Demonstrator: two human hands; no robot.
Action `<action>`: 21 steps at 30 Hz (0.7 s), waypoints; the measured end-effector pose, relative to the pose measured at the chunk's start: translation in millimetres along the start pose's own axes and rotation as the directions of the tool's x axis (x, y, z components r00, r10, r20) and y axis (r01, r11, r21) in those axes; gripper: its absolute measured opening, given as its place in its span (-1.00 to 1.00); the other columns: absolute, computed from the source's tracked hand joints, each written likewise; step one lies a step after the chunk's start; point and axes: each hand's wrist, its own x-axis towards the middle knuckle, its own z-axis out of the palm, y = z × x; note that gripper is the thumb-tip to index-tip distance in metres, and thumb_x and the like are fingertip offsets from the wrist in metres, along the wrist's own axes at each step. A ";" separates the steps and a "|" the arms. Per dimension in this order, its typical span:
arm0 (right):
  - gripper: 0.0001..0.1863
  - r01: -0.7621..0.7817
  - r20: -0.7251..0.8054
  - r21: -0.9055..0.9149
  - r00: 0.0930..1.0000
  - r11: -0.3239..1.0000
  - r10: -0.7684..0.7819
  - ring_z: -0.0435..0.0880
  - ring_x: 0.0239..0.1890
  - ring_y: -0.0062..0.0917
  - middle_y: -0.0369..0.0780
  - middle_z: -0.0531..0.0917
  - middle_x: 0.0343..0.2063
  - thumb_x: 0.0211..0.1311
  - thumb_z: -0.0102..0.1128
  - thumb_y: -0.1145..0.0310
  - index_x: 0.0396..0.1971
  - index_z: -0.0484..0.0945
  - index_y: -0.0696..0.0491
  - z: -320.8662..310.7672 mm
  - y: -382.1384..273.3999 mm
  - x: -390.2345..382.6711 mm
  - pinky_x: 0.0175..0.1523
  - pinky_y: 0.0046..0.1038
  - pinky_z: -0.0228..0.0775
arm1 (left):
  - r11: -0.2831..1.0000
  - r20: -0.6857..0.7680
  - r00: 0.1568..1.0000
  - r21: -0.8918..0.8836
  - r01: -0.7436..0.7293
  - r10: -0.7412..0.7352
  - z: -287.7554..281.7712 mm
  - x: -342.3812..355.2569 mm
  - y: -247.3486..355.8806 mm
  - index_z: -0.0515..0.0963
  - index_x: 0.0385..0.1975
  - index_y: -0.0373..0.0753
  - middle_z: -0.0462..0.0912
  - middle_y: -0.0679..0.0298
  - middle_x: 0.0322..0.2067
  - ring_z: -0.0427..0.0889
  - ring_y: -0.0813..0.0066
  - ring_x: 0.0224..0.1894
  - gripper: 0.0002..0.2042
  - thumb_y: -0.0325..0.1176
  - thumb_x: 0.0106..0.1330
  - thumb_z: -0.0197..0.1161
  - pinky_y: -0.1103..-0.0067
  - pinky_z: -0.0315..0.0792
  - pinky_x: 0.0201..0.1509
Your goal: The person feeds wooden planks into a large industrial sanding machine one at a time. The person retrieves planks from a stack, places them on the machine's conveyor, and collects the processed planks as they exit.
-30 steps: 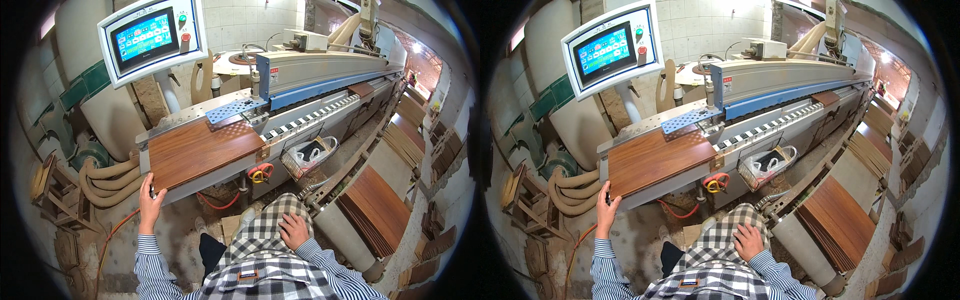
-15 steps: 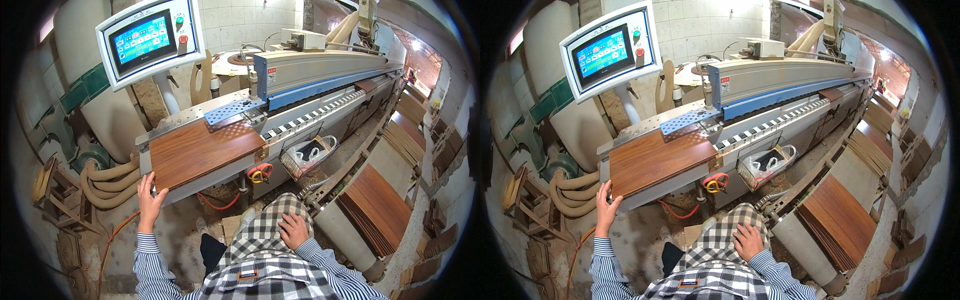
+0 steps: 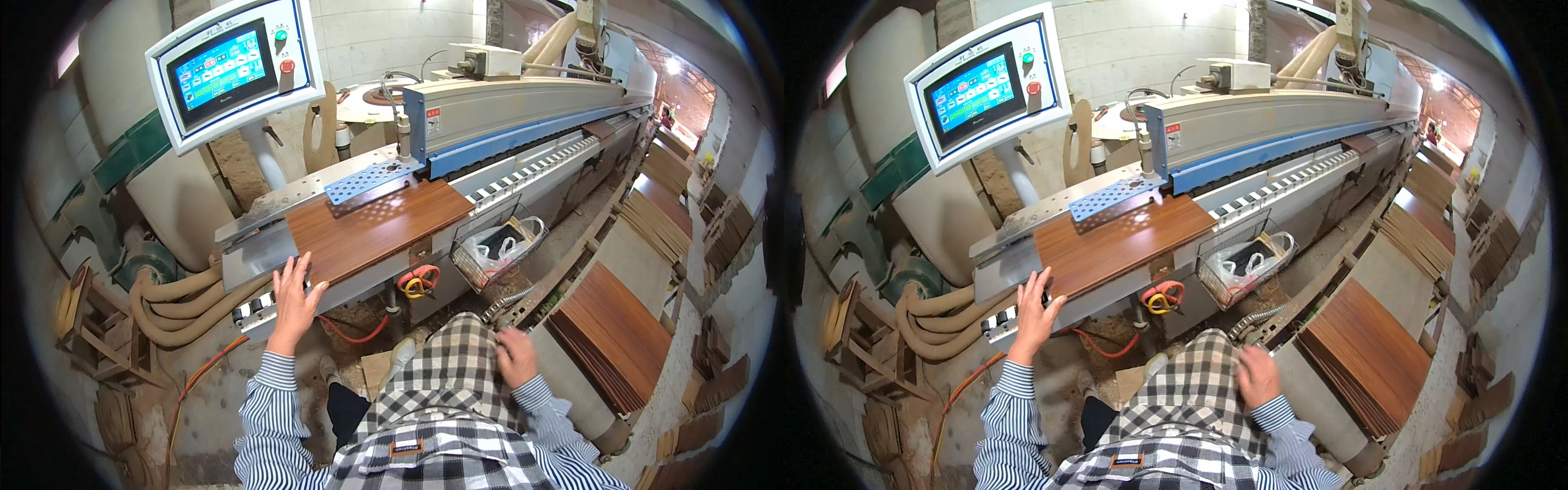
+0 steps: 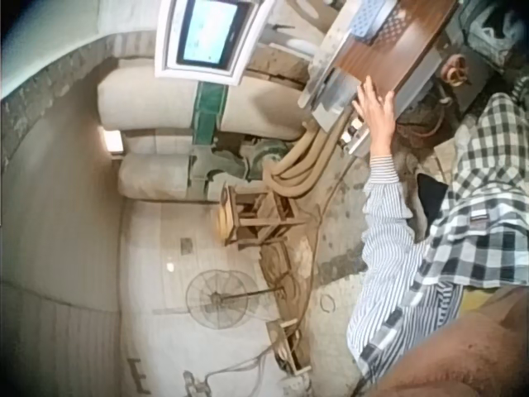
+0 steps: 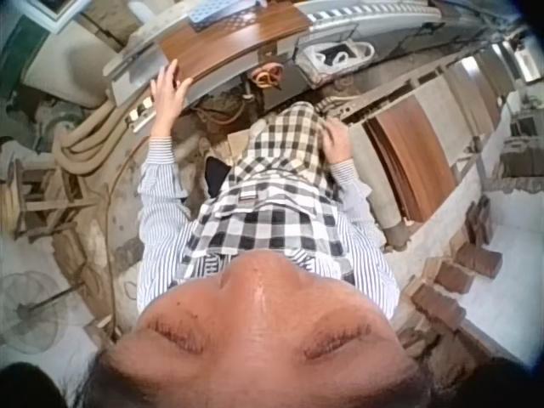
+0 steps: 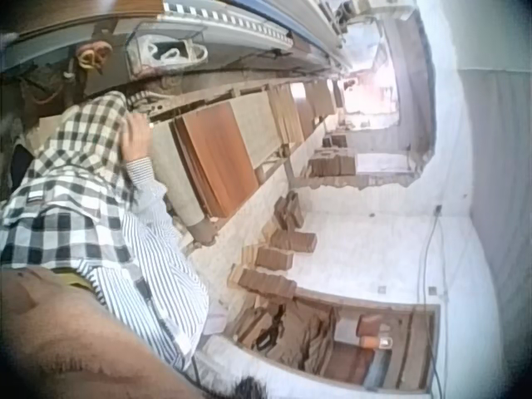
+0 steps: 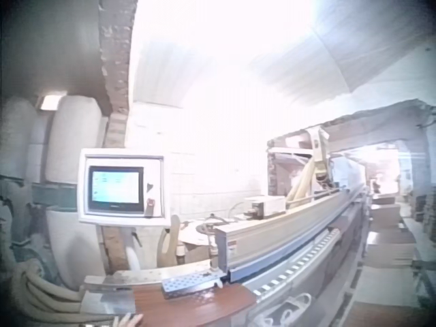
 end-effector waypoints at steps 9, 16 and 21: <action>-0.43 -0.145 0.087 -0.639 0.962 0.756 0.258 0.30 0.32 -0.14 -0.08 0.42 0.23 0.07 0.28 0.44 0.16 0.44 0.11 -81.8 102.7 31.1 0.41 -0.01 0.08 | 0.945 -0.063 0.973 0.262 -0.198 0.221 37.0 0.6 7.8 0.26 0.35 -0.15 0.37 0.11 0.31 0.36 0.21 0.32 -0.39 -0.15 0.32 0.23 0.21 0.06 0.44; -0.59 0.019 -0.010 -0.625 0.999 0.780 -0.033 0.45 0.18 -0.14 -0.08 0.53 0.10 0.01 0.27 0.49 -0.05 0.52 0.11 -75.6 107.8 -8.7 0.33 -0.07 0.21 | 0.951 -0.090 0.972 0.246 -0.189 0.217 38.8 -2.0 7.3 0.29 0.34 -0.16 0.36 0.12 0.31 0.37 0.22 0.32 -0.36 -0.21 0.23 0.31 0.24 0.12 0.38; -0.68 -0.011 -0.073 -0.452 0.997 0.892 -0.025 0.46 0.14 -0.15 -0.10 0.55 0.06 0.00 0.28 0.49 -0.16 0.58 0.12 -80.0 19.4 -45.0 0.29 -0.07 0.24 | 0.948 -0.101 0.969 0.249 -0.197 0.228 39.7 -2.2 6.8 0.30 0.32 -0.17 0.36 0.10 0.31 0.36 0.21 0.31 -0.36 -0.23 0.22 0.32 0.26 0.14 0.35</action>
